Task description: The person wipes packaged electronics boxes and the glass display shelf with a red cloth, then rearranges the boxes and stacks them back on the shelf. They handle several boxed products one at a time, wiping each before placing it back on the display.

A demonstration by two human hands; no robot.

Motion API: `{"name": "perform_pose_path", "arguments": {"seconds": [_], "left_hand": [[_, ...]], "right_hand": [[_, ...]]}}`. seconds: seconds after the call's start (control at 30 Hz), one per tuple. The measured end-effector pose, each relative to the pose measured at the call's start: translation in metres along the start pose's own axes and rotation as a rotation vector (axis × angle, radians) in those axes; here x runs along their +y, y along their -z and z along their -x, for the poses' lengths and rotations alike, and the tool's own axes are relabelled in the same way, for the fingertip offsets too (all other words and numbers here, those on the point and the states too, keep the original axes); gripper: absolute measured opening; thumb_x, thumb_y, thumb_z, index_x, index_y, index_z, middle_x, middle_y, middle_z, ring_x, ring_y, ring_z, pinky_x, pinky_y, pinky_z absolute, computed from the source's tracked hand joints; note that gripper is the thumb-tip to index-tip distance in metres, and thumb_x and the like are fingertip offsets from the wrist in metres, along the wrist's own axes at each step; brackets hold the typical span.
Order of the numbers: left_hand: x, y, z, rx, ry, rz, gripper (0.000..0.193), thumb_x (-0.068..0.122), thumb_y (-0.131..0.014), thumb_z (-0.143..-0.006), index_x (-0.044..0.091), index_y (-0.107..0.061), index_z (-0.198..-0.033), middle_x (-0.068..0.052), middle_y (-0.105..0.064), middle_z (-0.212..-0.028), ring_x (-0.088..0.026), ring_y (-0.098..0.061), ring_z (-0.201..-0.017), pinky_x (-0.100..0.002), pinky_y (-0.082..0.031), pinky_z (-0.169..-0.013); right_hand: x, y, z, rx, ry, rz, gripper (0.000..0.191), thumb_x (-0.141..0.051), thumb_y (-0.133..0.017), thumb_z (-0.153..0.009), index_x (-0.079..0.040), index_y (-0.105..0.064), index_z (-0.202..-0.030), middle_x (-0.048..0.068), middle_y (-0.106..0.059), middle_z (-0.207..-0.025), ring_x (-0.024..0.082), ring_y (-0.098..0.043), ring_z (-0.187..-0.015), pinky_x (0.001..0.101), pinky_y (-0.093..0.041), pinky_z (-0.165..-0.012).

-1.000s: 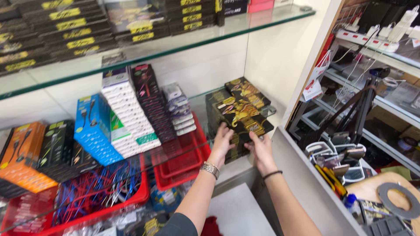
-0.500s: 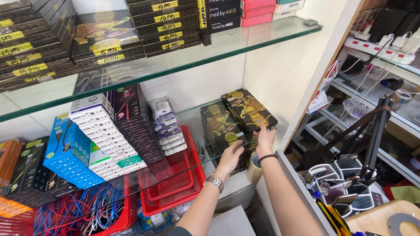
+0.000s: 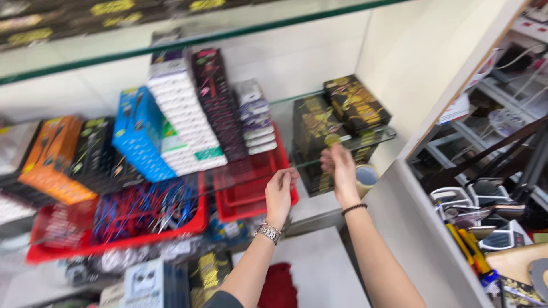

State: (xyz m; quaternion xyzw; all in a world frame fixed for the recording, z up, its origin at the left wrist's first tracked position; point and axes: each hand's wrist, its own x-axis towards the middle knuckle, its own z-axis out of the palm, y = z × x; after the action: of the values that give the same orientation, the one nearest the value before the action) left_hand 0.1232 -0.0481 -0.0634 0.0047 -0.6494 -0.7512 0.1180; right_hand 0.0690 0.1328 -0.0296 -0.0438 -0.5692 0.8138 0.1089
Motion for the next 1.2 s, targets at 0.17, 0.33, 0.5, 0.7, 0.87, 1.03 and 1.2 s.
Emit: {"name": "perform_pose_path", "arguments": {"seconds": [0.17, 0.33, 0.5, 0.7, 0.87, 1.03, 1.2], "left_hand": [[-0.018, 0.096, 0.08, 0.245, 0.004, -0.416, 0.023, 0.018, -0.055, -0.102, 0.004, -0.071, -0.11, -0.01, -0.077, -0.093, -0.021, -0.075, -0.087, -0.034, -0.057, -0.081], [-0.039, 0.185, 0.153, 0.368, -0.081, -0.768, 0.023, 0.015, -0.057, -0.098, 0.007, -0.069, -0.116, -0.015, -0.069, -0.119, -0.035, -0.059, -0.119, -0.046, -0.044, -0.103], [-0.06, 0.238, 0.216, 0.294, 0.205, -0.943, 0.049, 0.024, -0.052, -0.099, 0.015, -0.047, -0.146, -0.015, -0.04, -0.157, -0.04, -0.033, -0.143, -0.054, -0.028, -0.114], [-0.058, 0.259, 0.232, 0.123, 0.204, -0.638, 0.067, 0.034, -0.05, -0.102, 0.013, -0.022, -0.159, -0.023, -0.031, -0.162, -0.037, -0.029, -0.15, -0.044, -0.026, -0.122], [-0.042, 0.252, 0.227, 0.246, 0.284, -0.585, 0.09, 0.035, -0.069, -0.091, 0.006, -0.016, -0.158, -0.021, -0.037, -0.156, -0.032, -0.037, -0.145, -0.041, -0.031, -0.12], [-0.033, 0.244, 0.204, -0.009, 0.729, 0.263, 0.067, 0.032, -0.072, -0.093, 0.007, -0.045, -0.148, -0.013, -0.062, -0.141, -0.026, -0.059, -0.131, -0.043, -0.049, -0.109], [-0.033, 0.247, 0.182, -0.174, 0.669, 0.602, 0.049, 0.027, -0.069, -0.093, 0.004, -0.059, -0.136, -0.014, -0.068, -0.131, -0.027, -0.069, -0.114, -0.046, -0.059, -0.095]], "right_hand": [[0.091, -0.043, 0.121, -0.181, -0.371, 0.113, 0.035, -0.029, -0.059, -0.101, -0.006, -0.063, -0.128, 0.01, -0.076, -0.107, 0.015, -0.069, -0.086, 0.0302, -0.056, -0.077], [0.168, -0.081, 0.221, -0.504, -0.554, 0.403, 0.045, -0.029, -0.063, -0.096, -0.003, -0.061, -0.132, 0.016, -0.071, -0.11, 0.02, -0.066, -0.088, 0.0346, -0.057, -0.076], [0.211, -0.117, 0.316, -0.537, -0.373, 1.075, 0.085, -0.048, -0.085, -0.085, -0.003, -0.046, -0.145, 0.027, -0.059, -0.125, 0.033, -0.06, -0.11, 0.0392, -0.053, -0.089], [0.211, -0.11, 0.354, -0.401, -0.421, 0.853, 0.064, -0.031, -0.079, -0.083, 0.0, -0.055, -0.133, 0.017, -0.072, -0.109, 0.025, -0.073, -0.09, 0.0361, -0.058, -0.078], [0.188, -0.082, 0.348, -0.249, -0.539, 0.217, 0.035, -0.013, -0.068, -0.093, -0.001, -0.059, -0.124, 0.011, -0.073, -0.101, 0.019, -0.072, -0.081, 0.0318, -0.057, -0.072], [0.178, -0.05, 0.336, -0.113, -0.71, -0.177, 0.047, -0.039, -0.059, -0.098, 0.001, -0.065, -0.122, 0.013, -0.074, -0.107, 0.022, -0.07, -0.092, 0.036, -0.056, -0.08], [0.186, -0.001, 0.35, -0.198, 0.997, 1.45, 0.059, -0.045, -0.067, -0.063, -0.024, -0.061, -0.118, 0.017, -0.064, -0.135, 0.039, -0.058, -0.116, 0.0485, -0.043, -0.091]]}}
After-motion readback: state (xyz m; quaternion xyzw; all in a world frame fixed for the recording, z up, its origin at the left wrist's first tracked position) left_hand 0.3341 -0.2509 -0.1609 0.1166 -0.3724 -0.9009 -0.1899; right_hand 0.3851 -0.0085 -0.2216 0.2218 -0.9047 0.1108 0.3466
